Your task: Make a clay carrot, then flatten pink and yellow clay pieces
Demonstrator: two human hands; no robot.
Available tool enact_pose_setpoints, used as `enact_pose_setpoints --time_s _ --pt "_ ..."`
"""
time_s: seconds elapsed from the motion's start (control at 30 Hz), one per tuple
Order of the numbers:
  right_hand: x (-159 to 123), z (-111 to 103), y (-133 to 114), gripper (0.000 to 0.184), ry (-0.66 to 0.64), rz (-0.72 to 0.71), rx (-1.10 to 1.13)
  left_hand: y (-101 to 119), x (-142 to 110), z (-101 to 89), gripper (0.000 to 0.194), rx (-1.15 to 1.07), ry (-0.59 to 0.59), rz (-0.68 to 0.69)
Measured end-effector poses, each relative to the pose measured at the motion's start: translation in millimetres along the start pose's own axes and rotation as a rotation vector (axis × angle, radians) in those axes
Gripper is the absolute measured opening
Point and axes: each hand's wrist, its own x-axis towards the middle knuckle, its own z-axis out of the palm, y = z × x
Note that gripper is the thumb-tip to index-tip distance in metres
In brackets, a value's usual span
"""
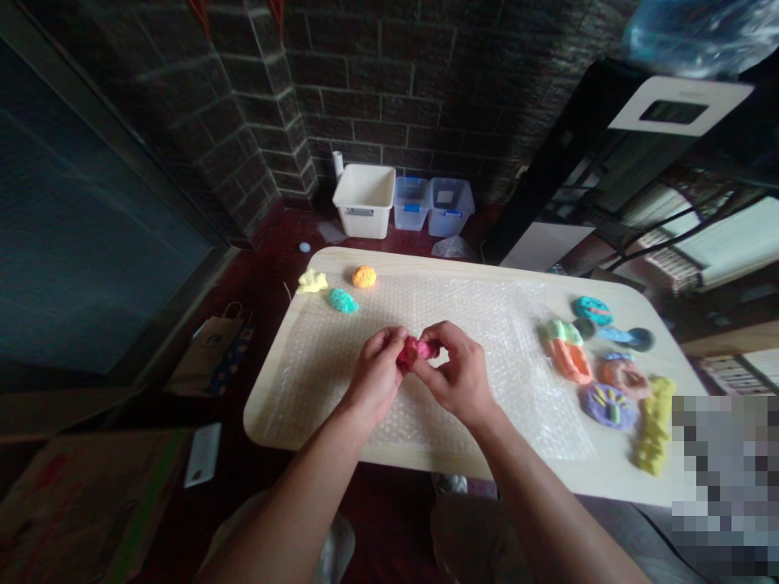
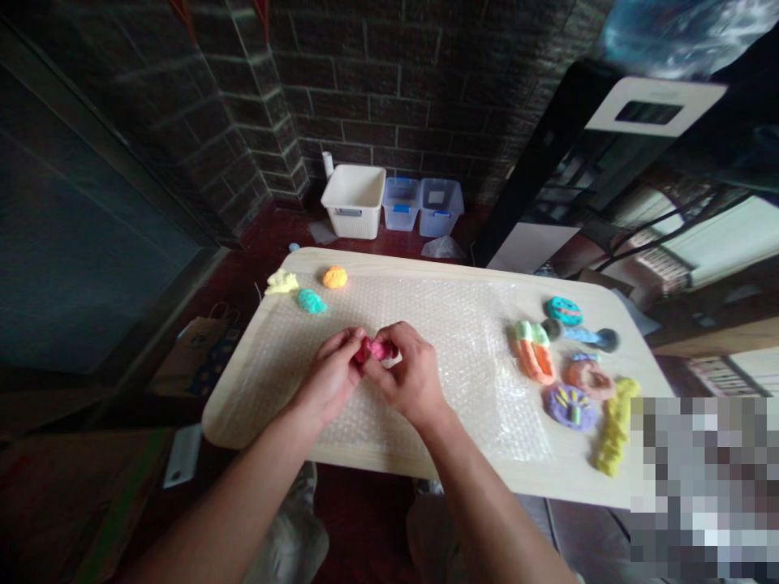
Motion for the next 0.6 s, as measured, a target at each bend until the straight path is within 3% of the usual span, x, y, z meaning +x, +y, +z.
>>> enact_pose_setpoints --time_s 0.3,0.47,0.6 --pt "-2 2 -2 0.011 0.023 -0.102 -0.069 4 1 -4.6 0.042 0.052 0.063 0.054" --pt "-5 3 2 0.015 0.052 0.085 0.080 13 -1 -9.2 0.035 0.207 -0.067 0.101" --pt "-5 4 7 0.028 -0.044 0.190 0.243 18 -1 -15.5 0.030 0.379 -0.191 0.128"
